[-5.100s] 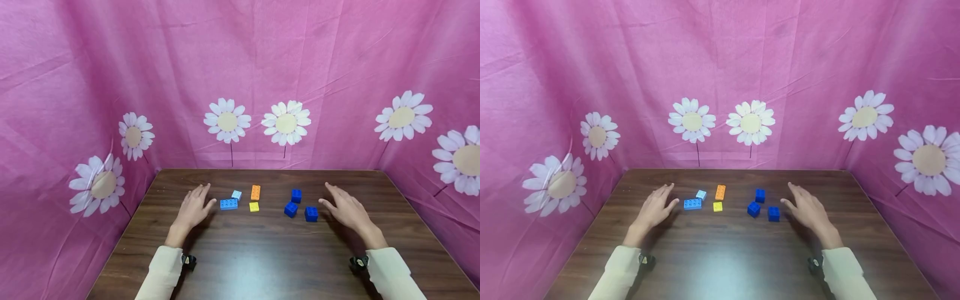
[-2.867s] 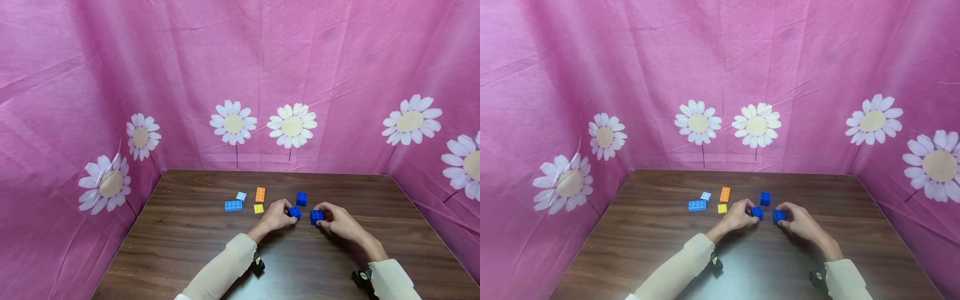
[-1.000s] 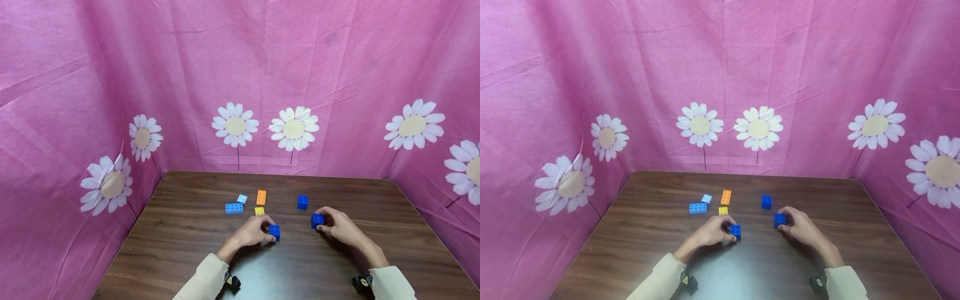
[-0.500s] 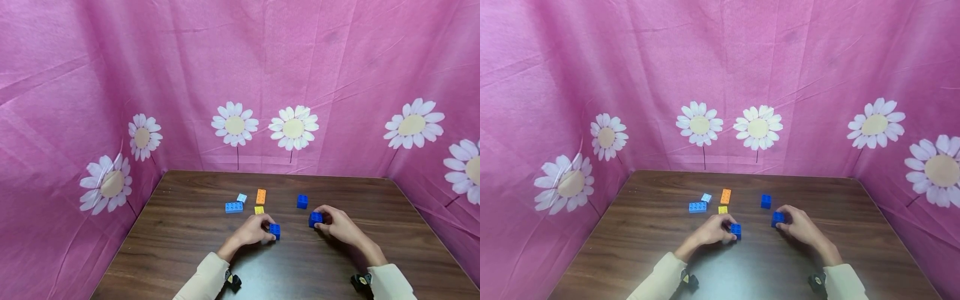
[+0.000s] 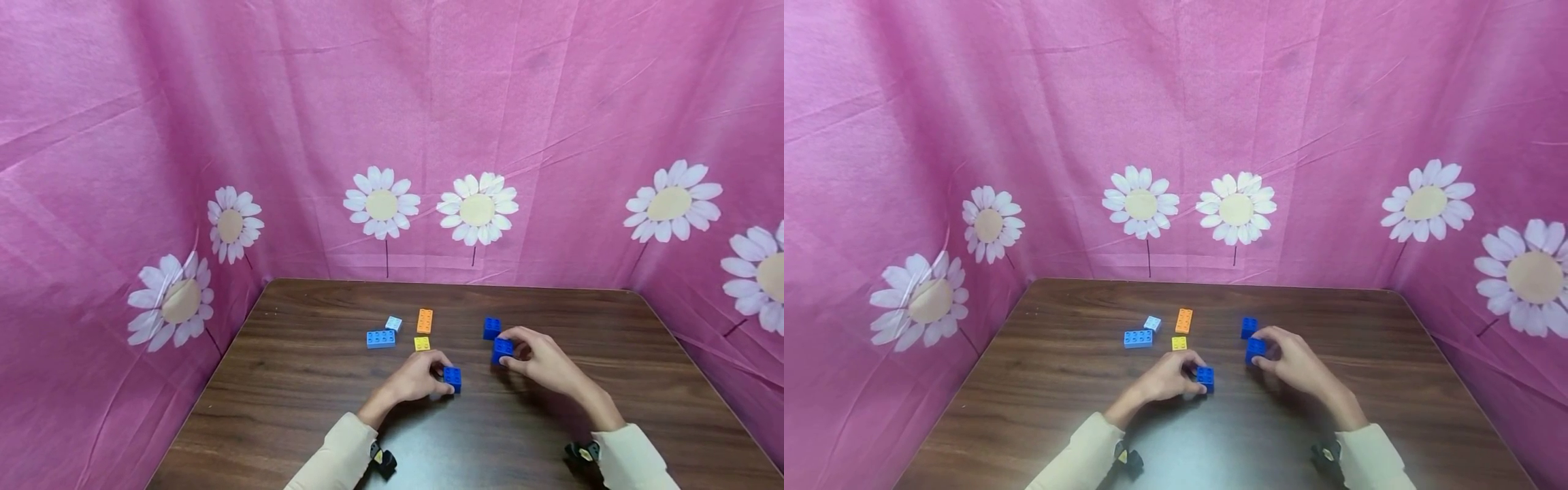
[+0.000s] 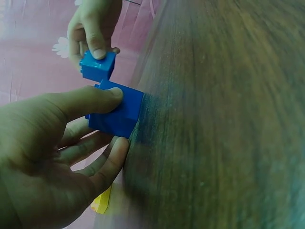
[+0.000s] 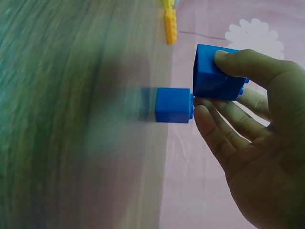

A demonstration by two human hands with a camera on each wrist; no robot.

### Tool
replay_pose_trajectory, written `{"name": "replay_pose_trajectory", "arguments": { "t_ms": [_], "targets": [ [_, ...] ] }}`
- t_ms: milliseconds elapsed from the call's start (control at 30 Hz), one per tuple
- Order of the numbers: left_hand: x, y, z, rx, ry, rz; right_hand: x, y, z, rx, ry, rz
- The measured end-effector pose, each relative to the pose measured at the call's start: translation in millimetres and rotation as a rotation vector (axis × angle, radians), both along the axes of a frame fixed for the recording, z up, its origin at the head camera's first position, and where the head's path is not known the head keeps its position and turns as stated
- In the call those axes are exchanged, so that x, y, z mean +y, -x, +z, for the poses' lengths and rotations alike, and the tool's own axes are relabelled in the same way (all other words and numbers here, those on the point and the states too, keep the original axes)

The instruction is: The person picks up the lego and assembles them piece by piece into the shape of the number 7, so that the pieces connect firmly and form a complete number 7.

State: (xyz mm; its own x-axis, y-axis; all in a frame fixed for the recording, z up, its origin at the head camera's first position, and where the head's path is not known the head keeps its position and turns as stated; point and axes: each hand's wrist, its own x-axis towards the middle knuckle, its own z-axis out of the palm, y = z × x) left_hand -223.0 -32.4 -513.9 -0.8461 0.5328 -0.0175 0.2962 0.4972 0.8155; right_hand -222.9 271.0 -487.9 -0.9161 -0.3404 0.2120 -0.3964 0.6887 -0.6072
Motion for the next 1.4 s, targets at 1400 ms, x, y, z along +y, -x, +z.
{"name": "replay_pose_trajectory", "arguments": {
  "t_ms": [1400],
  "targets": [
    [-2,-0.1,-3.8,-0.036,-0.033,0.011,-67,-7.0,30.5,0.011,-0.022,0.211]
  ]
}}
